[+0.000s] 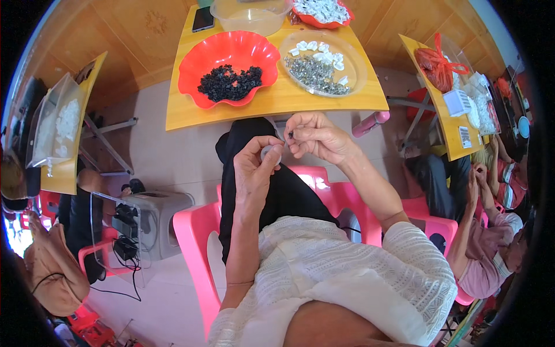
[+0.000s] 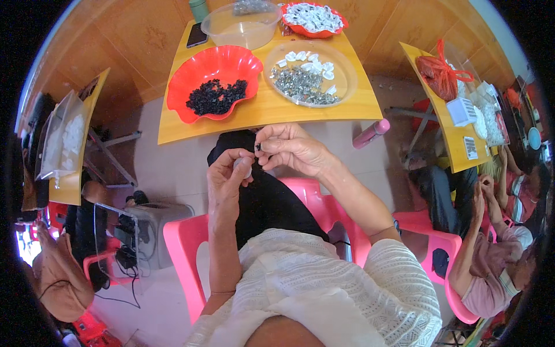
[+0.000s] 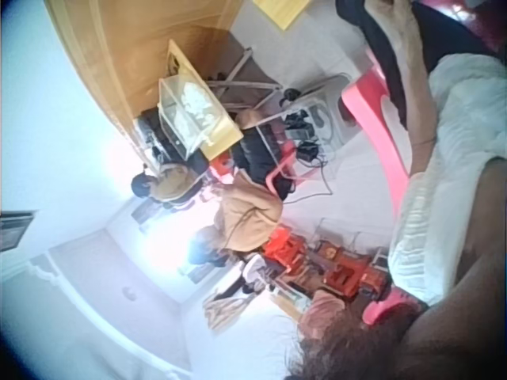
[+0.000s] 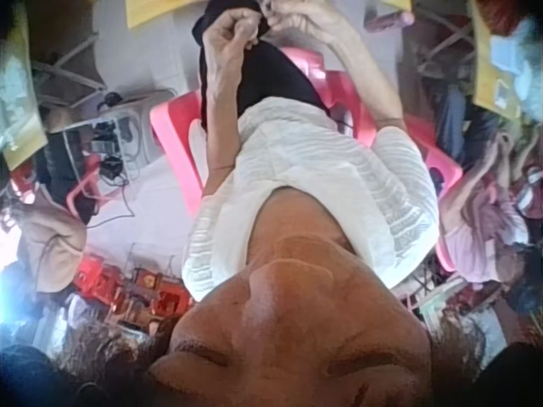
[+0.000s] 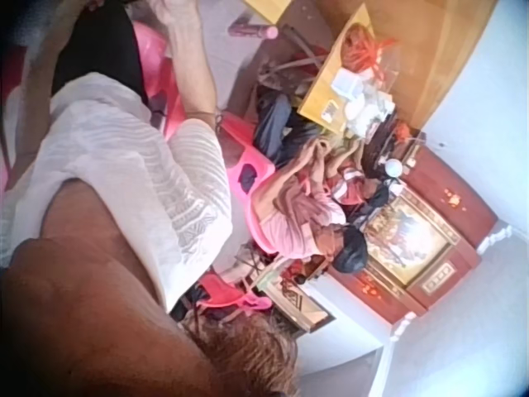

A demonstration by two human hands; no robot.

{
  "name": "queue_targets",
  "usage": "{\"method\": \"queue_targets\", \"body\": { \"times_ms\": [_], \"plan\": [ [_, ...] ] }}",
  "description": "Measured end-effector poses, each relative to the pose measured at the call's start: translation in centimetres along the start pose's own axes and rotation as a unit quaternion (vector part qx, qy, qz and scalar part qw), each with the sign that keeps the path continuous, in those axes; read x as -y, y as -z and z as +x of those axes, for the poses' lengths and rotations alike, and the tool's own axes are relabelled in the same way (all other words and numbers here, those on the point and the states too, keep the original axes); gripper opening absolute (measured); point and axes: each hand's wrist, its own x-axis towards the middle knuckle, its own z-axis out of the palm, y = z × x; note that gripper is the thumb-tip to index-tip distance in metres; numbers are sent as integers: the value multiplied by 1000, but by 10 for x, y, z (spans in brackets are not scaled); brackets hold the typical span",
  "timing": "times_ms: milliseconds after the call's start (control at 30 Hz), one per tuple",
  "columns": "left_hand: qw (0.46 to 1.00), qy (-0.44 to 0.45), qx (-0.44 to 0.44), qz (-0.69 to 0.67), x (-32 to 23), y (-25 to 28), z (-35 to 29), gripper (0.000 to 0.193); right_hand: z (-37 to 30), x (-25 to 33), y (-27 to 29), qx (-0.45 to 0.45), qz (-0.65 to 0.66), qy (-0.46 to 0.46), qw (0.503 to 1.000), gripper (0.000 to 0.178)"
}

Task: The person assembles components by selecting small parts from trays and bowls on the table and fitting them into plastic housings by hand.

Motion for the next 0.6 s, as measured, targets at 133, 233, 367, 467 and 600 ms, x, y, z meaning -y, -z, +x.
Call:
{"method": "queue_targets", "body": {
  "times_ms": [133,233,367,467,600],
  "plan": [
    [1000,3,-3,-10,0,0,-1,9,2,-4,2,-3,14,9,1000,15],
    [1000,6,-7,-11,0,2,-1,9,4,-7,2,-7,22,11,1000,14],
    [1000,4,-9,-7,1,4,-1,10,4,-9,-3,-21,-2,21,1000,12],
    [1000,7,-18,6,1,5,0,13,5,-12,-2,1,-57,34,998,10],
    [1000,24,-13,-1,3,5,0,16,5,-13,-10,14,-111,69,991,8]
  ]
}}
